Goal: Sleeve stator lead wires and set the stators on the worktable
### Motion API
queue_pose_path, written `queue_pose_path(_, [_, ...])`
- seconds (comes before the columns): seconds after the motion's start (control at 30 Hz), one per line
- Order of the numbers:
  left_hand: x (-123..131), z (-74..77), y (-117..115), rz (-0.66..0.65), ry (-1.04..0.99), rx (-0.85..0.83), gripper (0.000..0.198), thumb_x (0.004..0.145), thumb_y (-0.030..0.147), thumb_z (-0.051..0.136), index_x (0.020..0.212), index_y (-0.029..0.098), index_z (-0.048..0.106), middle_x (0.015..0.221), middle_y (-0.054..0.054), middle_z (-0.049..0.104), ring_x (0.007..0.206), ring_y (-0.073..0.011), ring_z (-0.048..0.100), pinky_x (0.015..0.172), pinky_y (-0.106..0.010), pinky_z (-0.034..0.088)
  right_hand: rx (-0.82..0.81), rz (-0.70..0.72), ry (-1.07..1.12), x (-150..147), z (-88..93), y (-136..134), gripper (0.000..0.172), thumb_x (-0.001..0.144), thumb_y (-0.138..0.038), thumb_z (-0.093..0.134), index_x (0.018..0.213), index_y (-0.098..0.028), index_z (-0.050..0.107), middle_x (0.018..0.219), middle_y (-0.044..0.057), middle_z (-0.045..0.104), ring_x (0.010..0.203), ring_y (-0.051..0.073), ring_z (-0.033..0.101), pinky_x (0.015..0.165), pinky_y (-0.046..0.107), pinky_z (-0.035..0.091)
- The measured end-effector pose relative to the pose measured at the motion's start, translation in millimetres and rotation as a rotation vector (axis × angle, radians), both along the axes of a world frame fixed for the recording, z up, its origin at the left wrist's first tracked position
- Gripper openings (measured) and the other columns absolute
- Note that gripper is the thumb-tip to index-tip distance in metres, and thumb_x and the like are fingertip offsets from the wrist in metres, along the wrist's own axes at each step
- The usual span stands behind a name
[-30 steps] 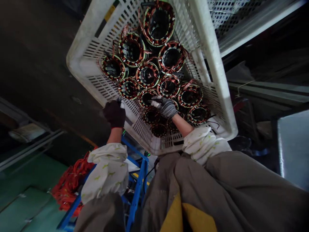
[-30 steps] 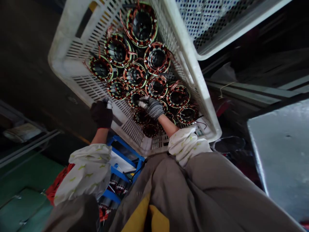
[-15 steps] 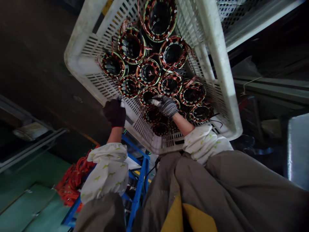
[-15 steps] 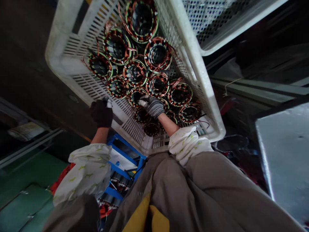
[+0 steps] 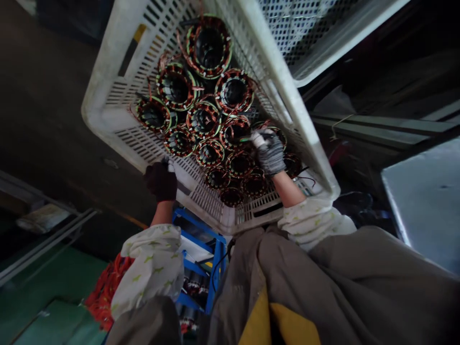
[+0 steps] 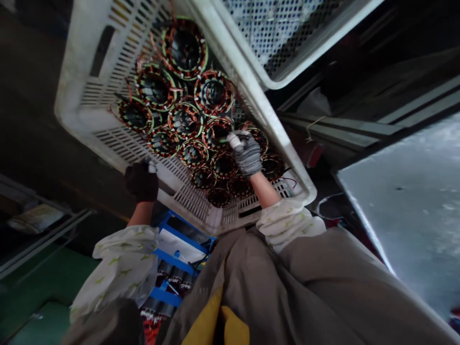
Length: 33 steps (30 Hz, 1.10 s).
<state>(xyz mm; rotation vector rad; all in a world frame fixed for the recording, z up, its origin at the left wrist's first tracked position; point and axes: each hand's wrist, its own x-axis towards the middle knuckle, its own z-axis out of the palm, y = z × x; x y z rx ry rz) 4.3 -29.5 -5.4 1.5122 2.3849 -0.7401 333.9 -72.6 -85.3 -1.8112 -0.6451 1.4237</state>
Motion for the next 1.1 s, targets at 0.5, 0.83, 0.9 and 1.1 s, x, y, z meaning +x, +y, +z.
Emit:
queue_pose_path(0.5, [-6.4, 3.9, 5.8, -0.052, 0.006, -0.021, 0.042, 0.109, 0.041, 0.055, 0.131, 0.016, 0.08, 0.122, -0.022, 0.076, 0.124, -0.042, 0.069, 0.111, -0.059, 0.058, -0.137, 0.084, 0.139, -9.6, -30.2, 7.1, 0.038, 0.088, -0.051, 0.082, 0.11, -0.02, 0.08, 0.093, 0.004, 0.081, 0.085, 0.022, 0.072, 0.091, 0.04, 0.064])
queue_pose_path(0.83, [-7.7, 3.3, 2.9, -0.082, -0.051, -0.009, 0.047, 0.11, 0.039, 0.053, 0.143, 0.016, 0.079, 0.138, -0.02, 0.08, 0.133, -0.0407, 0.068, 0.12, -0.056, 0.053, -0.131, 0.069, 0.095, -9.5, -35.9, 3.9, 0.03, 0.088, -0.045, 0.08, 0.106, -0.021, 0.08, 0.097, 0.004, 0.084, 0.089, 0.023, 0.075, 0.097, 0.04, 0.065])
queue_pose_path(0.9, [-4.8, 5.4, 4.0, -0.07, -0.039, -0.005, 0.049, 0.11, 0.039, 0.054, 0.144, 0.013, 0.079, 0.139, -0.022, 0.08, 0.134, -0.0409, 0.069, 0.12, -0.056, 0.053, -0.137, 0.078, 0.113, -10.1, -34.1, 7.9, 0.028, 0.088, -0.044, 0.08, 0.105, -0.021, 0.079, 0.097, 0.004, 0.084, 0.089, 0.023, 0.076, 0.097, 0.041, 0.066])
queue_pose_path(1.1, [0.8, 6.1, 9.8, -0.085, -0.057, -0.009, 0.045, 0.111, 0.037, 0.055, 0.139, 0.01, 0.079, 0.134, -0.025, 0.08, 0.135, -0.0407, 0.07, 0.121, -0.057, 0.053, -0.077, -0.022, 0.125, 7.8, -7.3, 2.0, 0.048, 0.089, -0.068, 0.08, 0.103, -0.022, 0.074, 0.094, 0.005, 0.08, 0.087, 0.022, 0.074, 0.092, 0.04, 0.067])
